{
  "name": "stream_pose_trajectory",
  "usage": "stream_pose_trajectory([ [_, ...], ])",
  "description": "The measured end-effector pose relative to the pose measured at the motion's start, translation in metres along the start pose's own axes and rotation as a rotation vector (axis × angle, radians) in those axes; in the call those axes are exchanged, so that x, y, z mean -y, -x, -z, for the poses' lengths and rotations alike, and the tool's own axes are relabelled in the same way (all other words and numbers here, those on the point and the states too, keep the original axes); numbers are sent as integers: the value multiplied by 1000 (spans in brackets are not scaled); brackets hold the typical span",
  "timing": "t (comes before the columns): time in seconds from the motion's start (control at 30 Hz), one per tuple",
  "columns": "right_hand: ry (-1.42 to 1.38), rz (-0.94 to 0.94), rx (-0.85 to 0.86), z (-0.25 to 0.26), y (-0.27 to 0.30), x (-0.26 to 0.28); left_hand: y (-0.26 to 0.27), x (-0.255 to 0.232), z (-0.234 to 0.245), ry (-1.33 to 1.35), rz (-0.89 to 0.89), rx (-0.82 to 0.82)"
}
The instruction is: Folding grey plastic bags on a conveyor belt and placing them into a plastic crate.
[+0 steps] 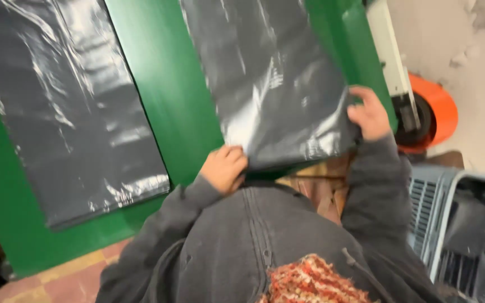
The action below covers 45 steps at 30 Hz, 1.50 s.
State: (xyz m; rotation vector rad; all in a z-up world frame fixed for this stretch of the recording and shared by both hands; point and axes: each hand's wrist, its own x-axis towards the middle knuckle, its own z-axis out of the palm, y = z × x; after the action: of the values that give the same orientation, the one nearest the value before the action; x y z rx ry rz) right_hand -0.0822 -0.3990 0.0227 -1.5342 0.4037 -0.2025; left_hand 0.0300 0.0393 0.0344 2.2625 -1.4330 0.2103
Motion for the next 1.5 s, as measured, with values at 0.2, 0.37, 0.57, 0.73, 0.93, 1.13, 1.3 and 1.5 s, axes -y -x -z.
stream_pose_trajectory([
  [0.2, 65, -7, 222, 18, -5, -4, -11, 41, 80, 997, 128, 10],
  [0.37, -495, -221, 254, -19, -133, -28, -67, 134, 38, 911, 705, -239],
  [0.57, -274, -499, 183, -97, -289, -6, -152, 265, -67, 323, 693, -422],
  [0.73, 495, -115, -60, -126, -335, -10, -164, 295, -105, 112, 893, -257],
  [0.93, 1169, 518, 178, -153, -383, 3, -177, 246, -58, -80, 825, -294],
  [1.13, 1409, 64, 383, -174, -378, 6, -164, 175, -77, 357, 697, -234],
  [1.3, 1024, 740, 191, -167, -257, 41, -130, 192, -119, 1707, 994, -99],
  [1.5, 984, 945, 89, -147, -116, 19, -69, 210, -96, 2144, 1151, -384],
])
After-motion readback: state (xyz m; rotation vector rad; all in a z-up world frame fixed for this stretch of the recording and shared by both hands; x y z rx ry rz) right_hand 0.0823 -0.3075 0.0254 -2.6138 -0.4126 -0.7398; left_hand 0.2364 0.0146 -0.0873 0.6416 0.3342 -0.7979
